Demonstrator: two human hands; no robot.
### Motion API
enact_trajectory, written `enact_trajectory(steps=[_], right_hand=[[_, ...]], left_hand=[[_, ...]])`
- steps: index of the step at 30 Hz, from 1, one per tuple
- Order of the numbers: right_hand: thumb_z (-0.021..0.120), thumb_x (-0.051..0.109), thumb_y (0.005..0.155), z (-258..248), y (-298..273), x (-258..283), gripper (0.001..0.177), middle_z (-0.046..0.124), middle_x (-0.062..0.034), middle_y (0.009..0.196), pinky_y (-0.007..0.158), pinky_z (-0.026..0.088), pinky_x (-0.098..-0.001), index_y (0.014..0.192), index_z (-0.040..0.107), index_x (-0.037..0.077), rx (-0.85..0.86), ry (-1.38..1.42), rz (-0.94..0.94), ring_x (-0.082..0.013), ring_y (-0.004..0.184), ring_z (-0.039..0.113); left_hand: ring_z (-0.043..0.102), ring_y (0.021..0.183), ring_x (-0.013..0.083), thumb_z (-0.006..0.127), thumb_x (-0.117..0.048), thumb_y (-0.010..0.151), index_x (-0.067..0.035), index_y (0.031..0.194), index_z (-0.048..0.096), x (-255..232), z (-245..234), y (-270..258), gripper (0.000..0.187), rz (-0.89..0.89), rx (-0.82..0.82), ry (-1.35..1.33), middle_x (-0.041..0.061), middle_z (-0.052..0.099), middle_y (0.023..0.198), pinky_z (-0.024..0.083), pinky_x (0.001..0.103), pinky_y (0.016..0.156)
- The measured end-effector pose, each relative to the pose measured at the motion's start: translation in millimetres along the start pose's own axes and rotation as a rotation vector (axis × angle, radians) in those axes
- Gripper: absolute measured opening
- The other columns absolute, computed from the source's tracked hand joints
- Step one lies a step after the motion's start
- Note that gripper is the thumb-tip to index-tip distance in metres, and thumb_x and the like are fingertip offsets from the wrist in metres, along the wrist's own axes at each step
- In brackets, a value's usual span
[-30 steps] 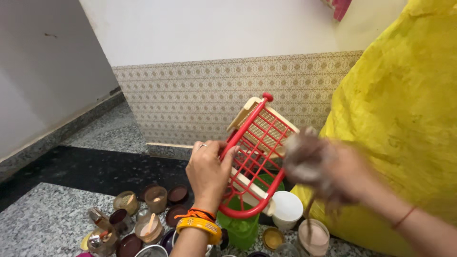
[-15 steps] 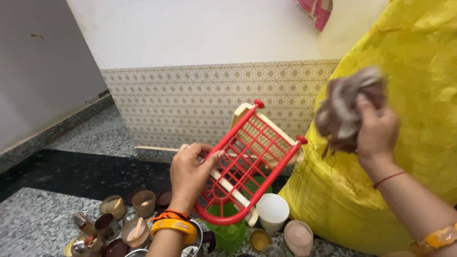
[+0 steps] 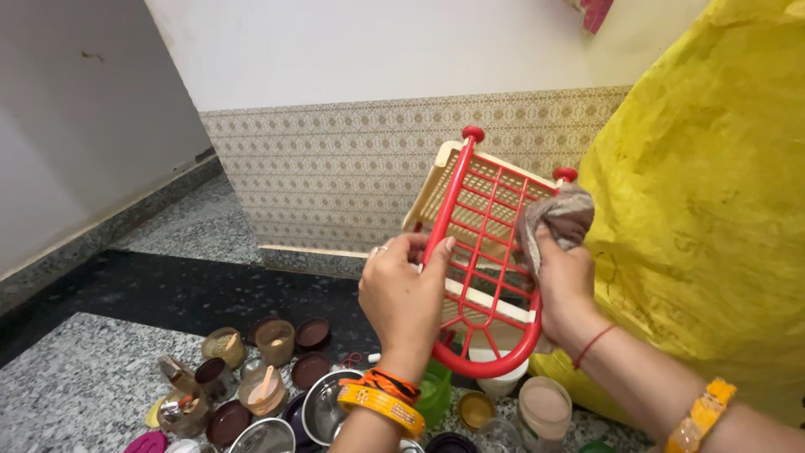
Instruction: The person wipes a small toy shopping cart and a green plastic bowl with a cloth. They clean the cart's shelves, wheels, and frame, then wipe the inside and outside of the bowl.
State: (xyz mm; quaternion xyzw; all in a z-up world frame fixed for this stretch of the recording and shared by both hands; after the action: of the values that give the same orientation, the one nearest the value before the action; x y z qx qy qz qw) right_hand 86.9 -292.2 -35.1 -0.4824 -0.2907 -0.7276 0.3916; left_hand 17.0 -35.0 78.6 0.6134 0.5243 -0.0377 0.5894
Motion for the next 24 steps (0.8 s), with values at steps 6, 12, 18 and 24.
enact_trajectory(steps=[6,12,18,24], right_hand=[[0.054,0.050,0.097,9,29,21,0.031,0.065,-0.0010,0.082,0.048,0.046,-0.0334,0.099,0.064,0.020,-0.030,0.166,0.117,-0.0178,0.060,0.059],[0.064,0.046,0.095,16,38,9,0.028,0.057,-0.0025,0.079,0.045,0.044,-0.0381,0.096,0.059,0.018,0.060,0.093,0.267,-0.0189,0.058,0.056],[0.062,0.044,0.095,30,23,-4,0.028,0.063,-0.0057,0.086,0.055,0.056,-0.0441,0.098,0.060,0.016,0.126,0.107,0.314,-0.0196,0.063,0.063],[0.059,0.054,0.094,16,53,2,0.041,0.068,-0.0027,0.083,0.060,0.056,-0.0385,0.101,0.066,0.014,0.265,-0.210,0.321,-0.0173,0.067,0.065]], left_hand=[[0.076,0.099,0.0217,0.080,-0.044,0.085,-0.007,0.119,0.075,-12,-2,18,0.051,0.211,0.273,-0.344,0.010,0.078,0.108,0.057,0.036,0.088],[0.068,0.107,0.0210,0.088,-0.043,0.072,0.000,0.141,0.054,0,-10,14,0.088,0.318,0.463,-0.644,0.015,0.069,0.120,0.055,0.037,0.092],[0.072,0.095,0.0137,0.089,-0.043,0.072,-0.009,0.136,0.069,24,10,5,0.074,-0.022,0.471,-0.631,0.012,0.079,0.108,0.059,0.030,0.086],[0.069,0.111,0.0149,0.094,-0.037,0.064,-0.006,0.129,0.070,-18,-3,6,0.075,0.445,0.447,-0.519,0.009,0.075,0.118,0.053,0.031,0.098]])
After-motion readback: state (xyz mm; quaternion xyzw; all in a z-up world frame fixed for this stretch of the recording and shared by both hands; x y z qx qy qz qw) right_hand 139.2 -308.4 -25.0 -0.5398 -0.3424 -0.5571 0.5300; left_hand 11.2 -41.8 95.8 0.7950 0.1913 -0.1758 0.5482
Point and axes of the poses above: each hand's wrist, its own y-axis towards the middle knuckle, its own z-axis out of the palm, x = y × z, the point moved 8 cm from there along y, towards the middle knuckle
